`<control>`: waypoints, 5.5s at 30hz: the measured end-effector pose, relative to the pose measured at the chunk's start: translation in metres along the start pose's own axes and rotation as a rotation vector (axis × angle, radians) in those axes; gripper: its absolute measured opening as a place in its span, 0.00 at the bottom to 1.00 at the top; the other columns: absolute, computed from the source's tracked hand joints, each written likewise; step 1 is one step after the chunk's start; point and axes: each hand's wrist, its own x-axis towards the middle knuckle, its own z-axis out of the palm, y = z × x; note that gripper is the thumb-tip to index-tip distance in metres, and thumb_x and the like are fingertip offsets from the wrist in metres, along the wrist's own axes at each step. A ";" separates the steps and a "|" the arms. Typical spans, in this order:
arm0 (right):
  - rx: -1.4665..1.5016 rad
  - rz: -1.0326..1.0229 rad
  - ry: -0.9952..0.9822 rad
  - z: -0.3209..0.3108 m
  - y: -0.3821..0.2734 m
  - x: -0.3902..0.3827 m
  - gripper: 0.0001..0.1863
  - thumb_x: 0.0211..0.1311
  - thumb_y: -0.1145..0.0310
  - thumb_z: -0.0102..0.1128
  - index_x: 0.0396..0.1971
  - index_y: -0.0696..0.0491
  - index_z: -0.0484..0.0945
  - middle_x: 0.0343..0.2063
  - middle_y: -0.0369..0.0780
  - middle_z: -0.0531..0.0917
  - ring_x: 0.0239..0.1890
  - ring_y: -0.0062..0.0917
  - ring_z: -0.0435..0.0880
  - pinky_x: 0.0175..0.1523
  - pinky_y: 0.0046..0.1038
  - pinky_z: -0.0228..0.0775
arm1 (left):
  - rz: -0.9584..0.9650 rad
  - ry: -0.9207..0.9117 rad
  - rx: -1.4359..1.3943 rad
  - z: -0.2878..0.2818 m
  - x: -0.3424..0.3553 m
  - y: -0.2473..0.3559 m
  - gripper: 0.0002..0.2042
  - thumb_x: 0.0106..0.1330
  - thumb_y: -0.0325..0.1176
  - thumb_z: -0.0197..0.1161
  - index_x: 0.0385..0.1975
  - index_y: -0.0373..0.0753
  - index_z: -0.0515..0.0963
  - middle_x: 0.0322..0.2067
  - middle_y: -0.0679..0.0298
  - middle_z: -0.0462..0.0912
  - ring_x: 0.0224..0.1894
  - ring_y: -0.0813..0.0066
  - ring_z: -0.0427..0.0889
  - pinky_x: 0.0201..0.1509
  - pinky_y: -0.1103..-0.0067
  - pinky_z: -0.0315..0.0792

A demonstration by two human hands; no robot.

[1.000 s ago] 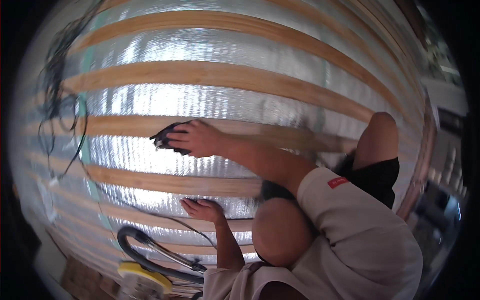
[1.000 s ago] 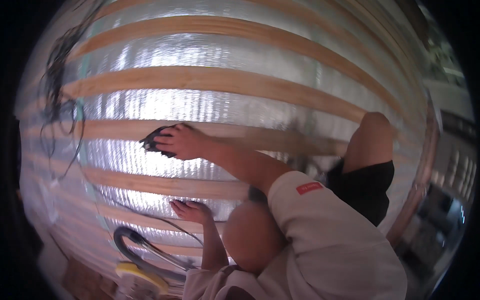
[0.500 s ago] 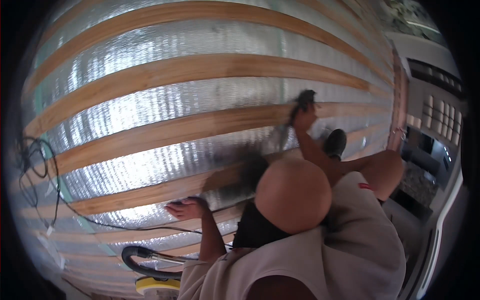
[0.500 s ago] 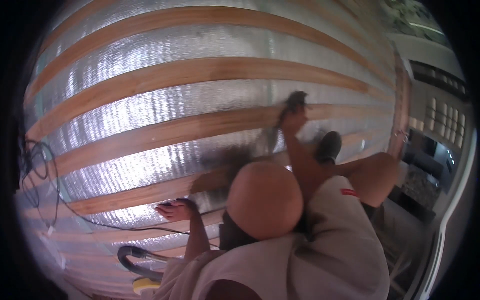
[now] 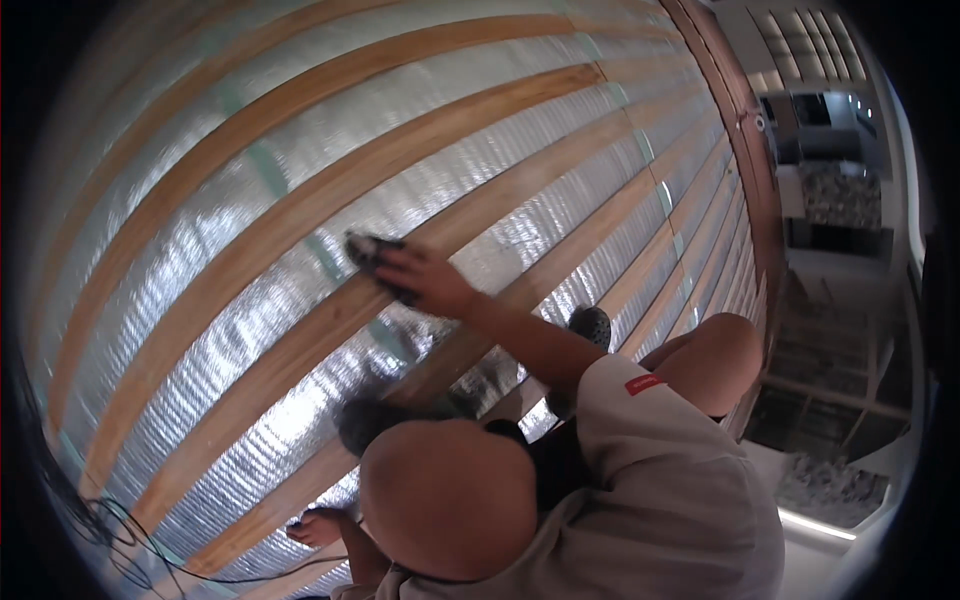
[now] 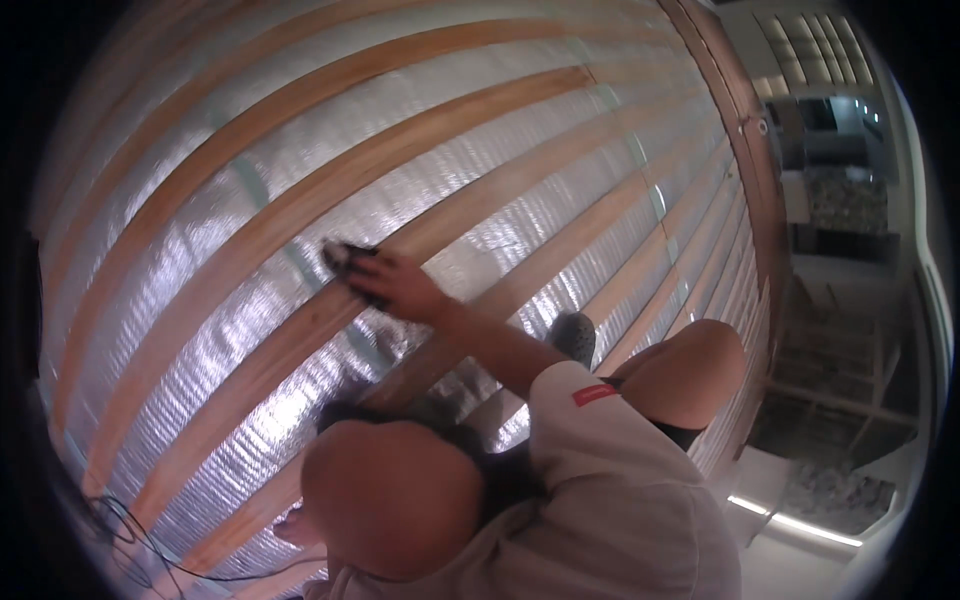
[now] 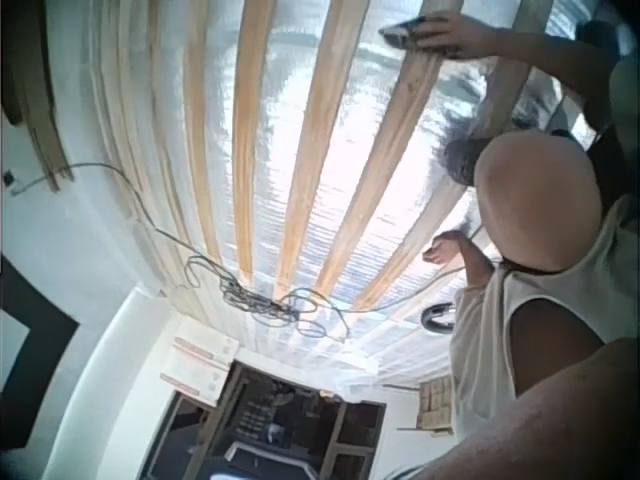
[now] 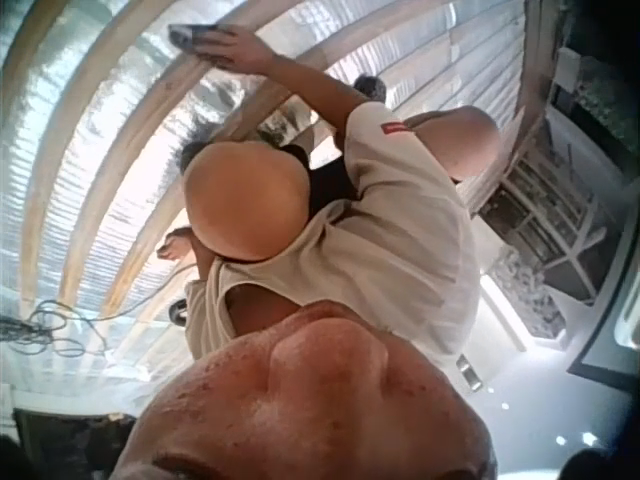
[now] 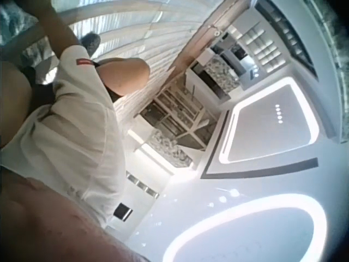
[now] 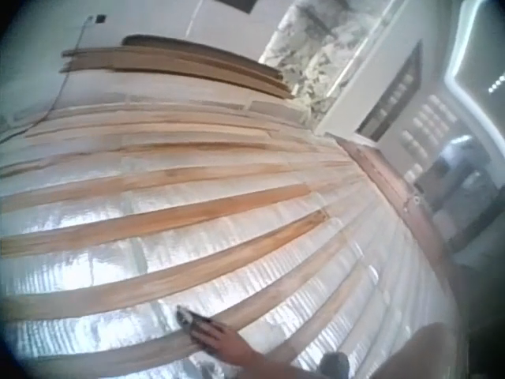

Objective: The person wipes and presses down wood slats and reflective insulation elements on a floor by hand using a cloth. They then move a vacuum cleaner head over parts of the flooring and continue pressing the slats into place.

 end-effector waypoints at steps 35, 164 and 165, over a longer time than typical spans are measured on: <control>-0.572 0.729 0.341 -0.363 0.572 -0.181 0.30 0.56 0.73 0.62 0.62 0.38 0.79 0.63 0.42 0.75 0.54 0.46 0.77 0.63 0.41 0.73 | 1.234 -1.111 0.850 -0.272 -0.184 0.423 0.35 0.71 0.64 0.40 0.60 0.43 0.78 0.62 0.54 0.79 0.63 0.47 0.77 0.65 0.48 0.67; 0.116 -1.002 -0.585 0.112 -0.257 -0.059 0.36 0.45 0.84 0.58 0.61 0.53 0.75 0.66 0.48 0.73 0.67 0.50 0.70 0.72 0.47 0.59 | -0.704 0.270 -0.254 -0.125 -0.243 -0.291 0.16 0.62 0.32 0.70 0.44 0.29 0.77 0.39 0.46 0.79 0.45 0.43 0.77 0.50 0.56 0.70; 0.126 -1.012 -0.570 0.113 -0.255 -0.057 0.36 0.45 0.84 0.58 0.61 0.54 0.75 0.66 0.48 0.73 0.67 0.50 0.70 0.72 0.47 0.59 | -0.722 0.245 -0.273 -0.123 -0.211 -0.299 0.14 0.63 0.35 0.69 0.41 0.31 0.77 0.39 0.47 0.78 0.46 0.45 0.76 0.52 0.56 0.68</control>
